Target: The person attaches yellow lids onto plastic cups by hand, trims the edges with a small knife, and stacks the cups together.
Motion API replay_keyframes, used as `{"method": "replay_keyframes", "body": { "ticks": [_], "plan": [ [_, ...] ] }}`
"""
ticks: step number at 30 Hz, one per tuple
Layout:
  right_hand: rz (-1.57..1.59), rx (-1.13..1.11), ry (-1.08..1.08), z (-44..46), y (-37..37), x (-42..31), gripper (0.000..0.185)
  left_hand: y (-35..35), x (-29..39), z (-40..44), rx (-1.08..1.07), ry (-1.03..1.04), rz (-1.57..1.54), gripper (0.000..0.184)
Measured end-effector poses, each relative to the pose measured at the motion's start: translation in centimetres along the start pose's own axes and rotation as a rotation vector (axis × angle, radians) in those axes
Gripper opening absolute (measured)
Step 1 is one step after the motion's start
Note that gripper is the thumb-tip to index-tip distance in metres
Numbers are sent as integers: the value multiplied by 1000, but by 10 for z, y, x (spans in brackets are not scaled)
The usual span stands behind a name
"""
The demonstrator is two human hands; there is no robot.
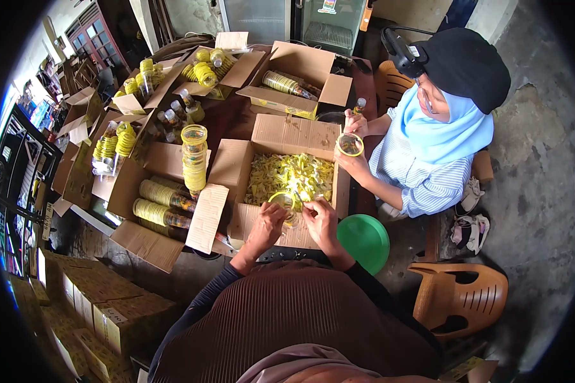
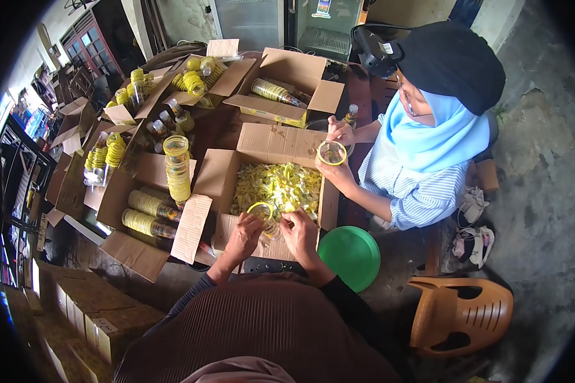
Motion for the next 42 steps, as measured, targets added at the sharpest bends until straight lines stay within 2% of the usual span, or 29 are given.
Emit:
{"method": "replay_keyframes", "body": {
  "ticks": [5,7,10,22,24,25,27,28,32,36,42],
  "plan": [
    [-39,-27,-127,-7,-6,-19,13,0,1,0,-12,17,36,3],
    [-44,-30,-151,-9,-7,-23,13,0,5,4,84,9,-24,4],
    [-99,9,-185,-10,0,-22,15,7,-3,2,58,54,12,4],
    [-116,-53,-154,-11,10,-14,13,11,-1,-2,53,-29,-33,6],
    [-261,-77,-140,-9,15,-5,15,12,5,-3,11,-34,-27,6],
    [-240,-48,-120,-5,13,3,20,17,9,-4,20,48,-42,6],
    [-147,-22,-36,0,15,19,12,20,11,-3,35,140,-56,11],
    [-58,-19,32,1,14,20,9,18,9,-2,39,137,-50,11],
    [-92,-39,78,-4,-4,-4,9,12,-5,-7,12,-6,34,12],
    [-14,-26,-67,-11,-8,-14,14,13,-3,-3,33,-15,22,9],
    [-155,-1,-167,-10,3,-11,17,15,-4,-3,29,-20,-20,9]
  ]
}}
Point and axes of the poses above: each hand's wrist, its own z-axis towards the middle knuckle, its own y-axis out of the palm, x = y × z, the point moved 1 cm from there along z, towards the middle knuckle, and after that the axes turned 7 degrees about y, right-handed, at the moved point
